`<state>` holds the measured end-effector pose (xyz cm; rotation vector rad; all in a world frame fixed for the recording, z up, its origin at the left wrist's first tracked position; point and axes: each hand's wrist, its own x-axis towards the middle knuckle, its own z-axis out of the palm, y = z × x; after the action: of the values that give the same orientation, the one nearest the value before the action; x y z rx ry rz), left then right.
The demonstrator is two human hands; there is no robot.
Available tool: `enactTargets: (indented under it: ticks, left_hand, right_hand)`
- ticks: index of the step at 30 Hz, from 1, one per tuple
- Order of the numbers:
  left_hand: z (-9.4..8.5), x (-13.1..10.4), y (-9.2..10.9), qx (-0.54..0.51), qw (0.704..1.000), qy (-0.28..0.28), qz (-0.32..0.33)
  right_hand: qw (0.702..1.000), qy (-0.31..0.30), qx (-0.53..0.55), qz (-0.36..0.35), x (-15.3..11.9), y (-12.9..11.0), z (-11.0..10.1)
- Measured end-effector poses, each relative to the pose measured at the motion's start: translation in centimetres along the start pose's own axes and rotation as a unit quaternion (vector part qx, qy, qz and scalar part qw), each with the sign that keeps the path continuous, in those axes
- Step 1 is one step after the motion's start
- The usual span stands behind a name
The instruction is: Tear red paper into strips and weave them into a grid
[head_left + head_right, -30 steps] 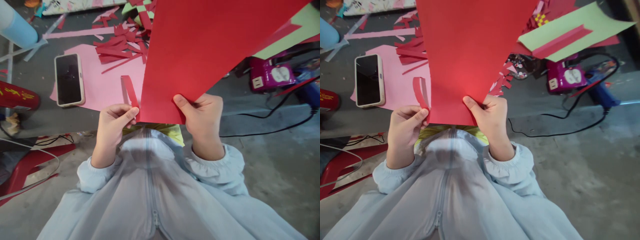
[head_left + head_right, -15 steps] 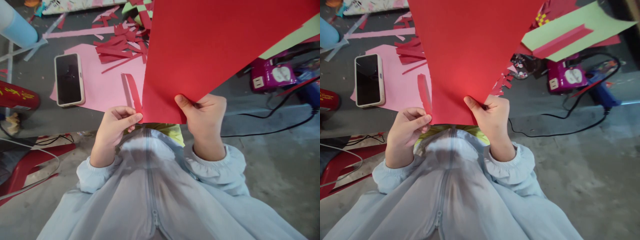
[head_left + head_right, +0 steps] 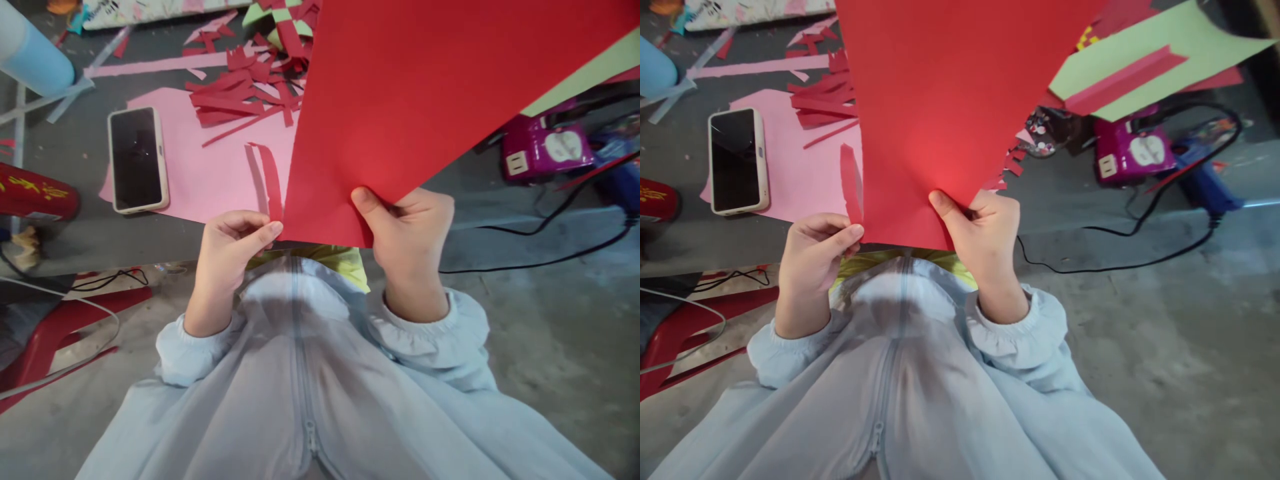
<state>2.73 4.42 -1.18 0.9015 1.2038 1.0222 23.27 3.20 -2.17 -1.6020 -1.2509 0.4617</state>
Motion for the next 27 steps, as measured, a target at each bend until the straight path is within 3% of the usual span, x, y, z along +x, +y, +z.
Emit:
enactTargets:
  ticks: [4, 13, 17, 27]
  left_hand:
    - [0.2, 0.0, 0.0, -0.018, 1.000, 0.011, 0.021]
    - [0.1, -0.2, 1.2, -0.037, 0.996, -0.048, -0.067]
    - [-0.1, -0.2, 1.2, -0.027, 0.995, -0.059, -0.076]
    - [0.6, -0.3, 0.5, -0.036, 0.999, 0.004, -0.020]
  right_hand:
    - [1.000, 0.006, 0.014, 0.014, -0.2, 0.1, 0.2]
    - [1.000, 0.009, 0.002, 0.010, 0.0, 0.1, 0.1]
    - [1.000, 0.010, -0.002, 0.008, 0.1, 0.2, 0.0]
    - [1.000, 0.015, -0.018, 0.004, 0.1, -0.1, 0.1]
